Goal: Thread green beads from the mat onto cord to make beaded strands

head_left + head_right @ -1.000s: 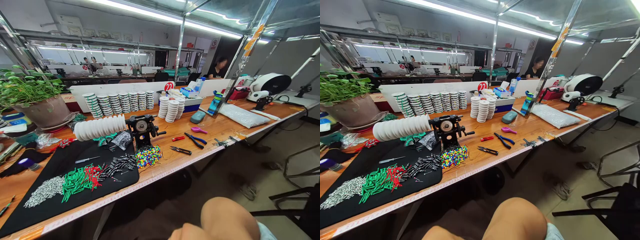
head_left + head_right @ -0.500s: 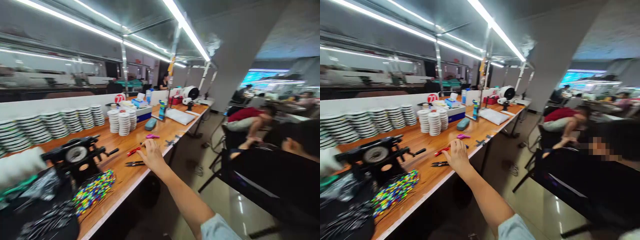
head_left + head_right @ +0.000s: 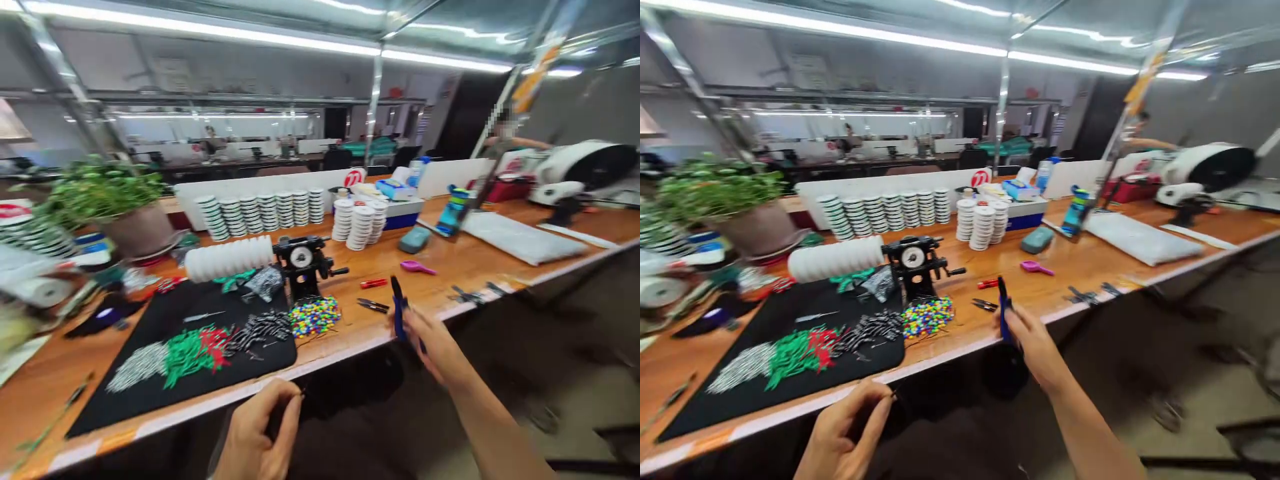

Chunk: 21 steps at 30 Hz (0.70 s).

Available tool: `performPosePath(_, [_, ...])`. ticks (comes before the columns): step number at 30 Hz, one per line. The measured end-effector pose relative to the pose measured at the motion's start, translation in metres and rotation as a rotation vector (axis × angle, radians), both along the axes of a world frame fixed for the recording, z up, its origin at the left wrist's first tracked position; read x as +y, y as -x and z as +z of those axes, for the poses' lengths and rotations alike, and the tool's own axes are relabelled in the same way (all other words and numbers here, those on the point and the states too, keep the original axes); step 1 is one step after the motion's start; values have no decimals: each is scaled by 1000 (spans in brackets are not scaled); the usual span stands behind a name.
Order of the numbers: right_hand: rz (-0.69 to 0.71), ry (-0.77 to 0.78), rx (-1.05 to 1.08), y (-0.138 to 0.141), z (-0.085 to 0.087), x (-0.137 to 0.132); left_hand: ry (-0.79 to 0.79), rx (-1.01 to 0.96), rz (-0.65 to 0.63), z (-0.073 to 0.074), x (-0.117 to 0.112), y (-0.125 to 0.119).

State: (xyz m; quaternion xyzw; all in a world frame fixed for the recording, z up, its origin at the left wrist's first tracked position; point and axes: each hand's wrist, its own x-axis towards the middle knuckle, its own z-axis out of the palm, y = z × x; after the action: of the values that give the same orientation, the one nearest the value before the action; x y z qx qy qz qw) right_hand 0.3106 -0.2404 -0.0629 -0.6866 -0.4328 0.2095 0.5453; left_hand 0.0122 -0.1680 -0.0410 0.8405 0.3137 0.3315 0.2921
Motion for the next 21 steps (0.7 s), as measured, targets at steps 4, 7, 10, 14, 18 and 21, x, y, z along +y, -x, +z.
performPosePath(4, [653,64,343,80,-10,-36,30,39,67,10,-11,12])
performPosePath(7, [818,45,281,116,-10,-38,24,37,75,13,-16,22])
performPosePath(10, [870,50,268,129,-8,-29,-3,26,59,12,-19,29])
performPosePath(14, [886,42,252,133,-9,-24,-36,13,28,8,-20,33])
performPosePath(18, [873,13,232,138,-14,-25,-46,2,21,5,-20,33])
performPosePath(21, [848,-3,305,145,-24,-29,-28,9,12,4,-21,34])
